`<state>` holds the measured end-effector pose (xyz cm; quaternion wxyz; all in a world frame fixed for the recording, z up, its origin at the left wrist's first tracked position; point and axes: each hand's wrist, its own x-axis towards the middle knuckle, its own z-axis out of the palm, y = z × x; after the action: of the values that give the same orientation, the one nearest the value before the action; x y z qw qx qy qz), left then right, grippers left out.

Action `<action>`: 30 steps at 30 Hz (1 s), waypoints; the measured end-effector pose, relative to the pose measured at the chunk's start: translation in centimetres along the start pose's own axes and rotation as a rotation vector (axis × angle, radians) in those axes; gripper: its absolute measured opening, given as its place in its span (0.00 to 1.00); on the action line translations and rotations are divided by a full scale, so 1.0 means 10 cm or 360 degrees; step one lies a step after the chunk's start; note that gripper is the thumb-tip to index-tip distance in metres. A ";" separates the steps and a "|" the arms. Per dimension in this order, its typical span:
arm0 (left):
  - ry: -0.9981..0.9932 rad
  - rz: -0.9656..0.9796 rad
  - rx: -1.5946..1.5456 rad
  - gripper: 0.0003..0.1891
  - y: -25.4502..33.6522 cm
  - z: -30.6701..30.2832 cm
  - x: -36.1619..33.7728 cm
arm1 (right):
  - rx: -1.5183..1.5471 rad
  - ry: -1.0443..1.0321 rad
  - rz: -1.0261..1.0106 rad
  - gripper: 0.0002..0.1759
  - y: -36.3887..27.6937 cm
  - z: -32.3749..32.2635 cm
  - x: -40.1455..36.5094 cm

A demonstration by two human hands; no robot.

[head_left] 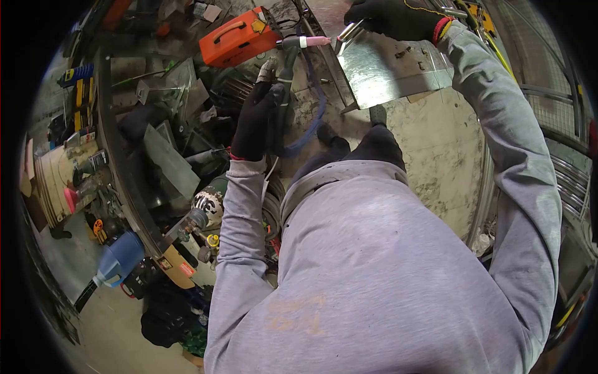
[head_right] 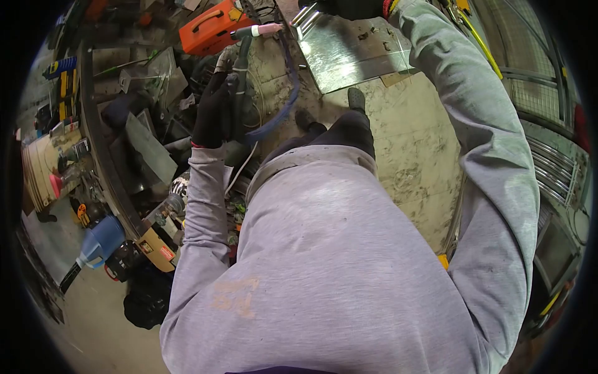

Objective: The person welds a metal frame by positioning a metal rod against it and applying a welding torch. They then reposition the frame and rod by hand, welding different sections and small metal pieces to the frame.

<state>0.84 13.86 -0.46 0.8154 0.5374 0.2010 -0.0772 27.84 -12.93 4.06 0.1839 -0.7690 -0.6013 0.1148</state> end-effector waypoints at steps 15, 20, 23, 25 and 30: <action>-0.0148 -0.0074 0.0022 0.18 0.12 -0.08 0.16 | 0.0009 0.0030 -0.0049 0.15 0.08 0.09 0.01; -0.0133 -0.0026 0.0112 0.20 0.11 -0.08 0.20 | 0.0056 0.0009 0.0021 0.16 0.06 0.08 0.00; -0.0146 -0.0083 0.0059 0.20 0.10 -0.10 0.22 | 0.0104 0.0051 0.0036 0.16 0.06 0.09 -0.02; -0.0175 -0.0089 0.0099 0.20 0.09 -0.16 0.25 | 0.0085 0.0075 0.0015 0.16 0.07 0.11 -0.03; -0.0206 -0.0059 0.0148 0.21 0.08 -0.23 0.32 | 0.0142 0.0033 0.0088 0.16 0.06 0.10 -0.04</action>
<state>3.44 16.58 -1.92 0.7993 0.5647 0.1539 -0.1361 27.89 -13.28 2.84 0.2211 -0.7775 -0.5722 0.1386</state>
